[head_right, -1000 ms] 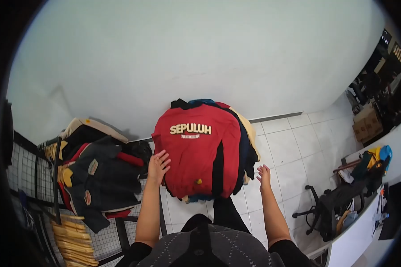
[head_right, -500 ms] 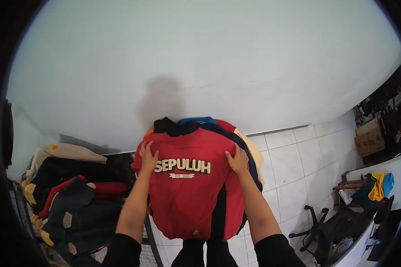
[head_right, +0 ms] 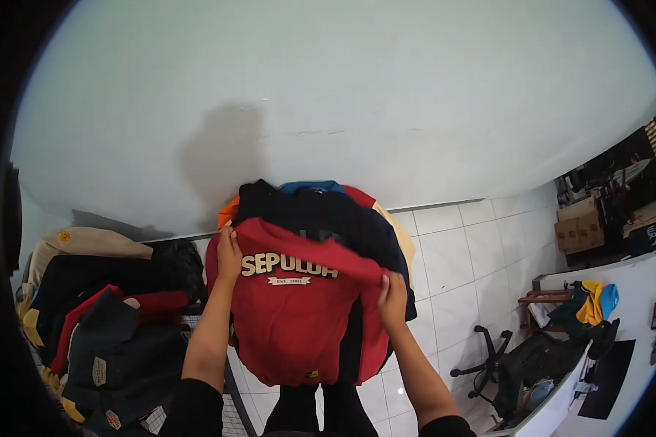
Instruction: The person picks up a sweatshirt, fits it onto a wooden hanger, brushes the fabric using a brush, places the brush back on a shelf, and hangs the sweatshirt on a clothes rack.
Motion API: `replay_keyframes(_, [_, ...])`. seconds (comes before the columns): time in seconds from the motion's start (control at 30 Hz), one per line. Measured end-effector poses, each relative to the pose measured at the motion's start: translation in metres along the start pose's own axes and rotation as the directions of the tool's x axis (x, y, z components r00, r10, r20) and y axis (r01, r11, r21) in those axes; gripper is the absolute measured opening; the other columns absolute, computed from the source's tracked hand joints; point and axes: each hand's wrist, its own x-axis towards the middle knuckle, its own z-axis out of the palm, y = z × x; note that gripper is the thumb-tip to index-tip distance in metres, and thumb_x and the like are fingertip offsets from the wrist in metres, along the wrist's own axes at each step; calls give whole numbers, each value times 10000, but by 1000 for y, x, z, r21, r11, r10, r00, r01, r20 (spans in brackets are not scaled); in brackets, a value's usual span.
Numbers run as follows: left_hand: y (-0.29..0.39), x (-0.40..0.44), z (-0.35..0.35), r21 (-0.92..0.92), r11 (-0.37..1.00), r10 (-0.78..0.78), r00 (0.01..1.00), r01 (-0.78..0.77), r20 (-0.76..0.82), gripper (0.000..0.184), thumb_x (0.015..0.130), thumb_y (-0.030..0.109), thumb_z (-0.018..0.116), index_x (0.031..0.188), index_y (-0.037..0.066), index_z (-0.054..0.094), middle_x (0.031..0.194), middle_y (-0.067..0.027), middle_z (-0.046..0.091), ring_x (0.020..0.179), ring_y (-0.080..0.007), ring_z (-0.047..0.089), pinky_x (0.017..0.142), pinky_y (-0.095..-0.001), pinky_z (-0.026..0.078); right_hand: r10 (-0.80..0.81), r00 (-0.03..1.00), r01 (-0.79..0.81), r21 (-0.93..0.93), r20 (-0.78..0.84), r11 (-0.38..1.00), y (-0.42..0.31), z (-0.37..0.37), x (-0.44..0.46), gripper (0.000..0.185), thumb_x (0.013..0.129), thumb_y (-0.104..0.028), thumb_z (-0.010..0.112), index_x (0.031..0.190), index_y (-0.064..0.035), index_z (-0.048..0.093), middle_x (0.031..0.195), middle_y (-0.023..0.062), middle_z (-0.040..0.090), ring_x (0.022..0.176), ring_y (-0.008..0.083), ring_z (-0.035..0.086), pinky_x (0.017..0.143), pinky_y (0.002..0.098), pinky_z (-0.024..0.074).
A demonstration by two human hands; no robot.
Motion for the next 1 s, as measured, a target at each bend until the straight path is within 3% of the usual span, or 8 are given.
replay_keyframes(0.17, [61,-60,-69,16,981,-189,927,194,324,365,989,343,375,988,-6,485,857,-265,588,862,-451,574,733,-466,452,229,971,-233,40,73,972,-8,-45,-56,199,969,-146,436,847,-7,508,719,195,538,680,390,547,622,427,437])
replay_keyframes(0.3, [64,-137,-115,289,933,-349,731,214,586,578,830,573,566,992,20,602,869,-215,650,913,-364,625,767,-435,471,274,910,-280,-26,311,960,-6,-58,-96,402,991,-347,364,863,1,518,732,255,576,703,455,575,604,494,428])
replay_keyframes(0.37, [62,-176,-130,314,929,-369,568,197,736,594,780,600,609,944,31,653,868,-180,664,885,-319,641,767,-416,479,355,751,-303,-187,557,935,17,-59,-132,512,965,-450,368,887,-8,613,760,256,607,792,444,600,698,493,455])
replay_keyframes(0.47, [74,-248,-138,181,924,-352,563,337,748,521,791,542,635,871,28,655,855,-174,662,848,-287,646,722,-370,485,461,463,-217,-408,757,887,-6,-75,-149,592,880,-580,476,798,-25,665,747,228,628,810,393,622,738,448,473])
replay_keyframes(0.57, [104,-313,-153,223,879,-435,515,422,739,423,800,448,674,913,41,646,843,-160,656,804,-267,640,699,-335,484,202,209,88,-224,957,971,-21,-98,-166,616,815,-641,531,829,-43,680,743,204,637,775,346,633,719,410,482])
replay_keyframes(0.73, [152,-408,-182,-202,906,-336,922,372,191,324,795,252,746,882,17,541,778,-69,570,786,-148,543,753,-286,449,29,525,-224,106,851,969,-26,-124,-189,337,846,-376,661,836,-39,675,661,104,614,619,145,578,582,307,458])
replay_keyframes(0.8, [193,-427,-211,-248,912,-333,943,328,22,267,826,177,717,846,30,495,757,-12,503,757,-108,470,719,-254,426,-281,780,41,403,559,914,-34,-132,-185,250,865,-244,655,780,-14,611,615,36,519,570,101,478,521,300,391])
replay_keyframes(1.0, [261,-529,-295,-406,876,-413,839,260,-354,226,846,110,678,819,42,464,720,11,479,689,-60,423,612,-209,386,-351,736,-151,647,579,748,-151,-185,-172,115,877,-73,599,968,-5,578,835,28,603,820,92,542,765,233,438])
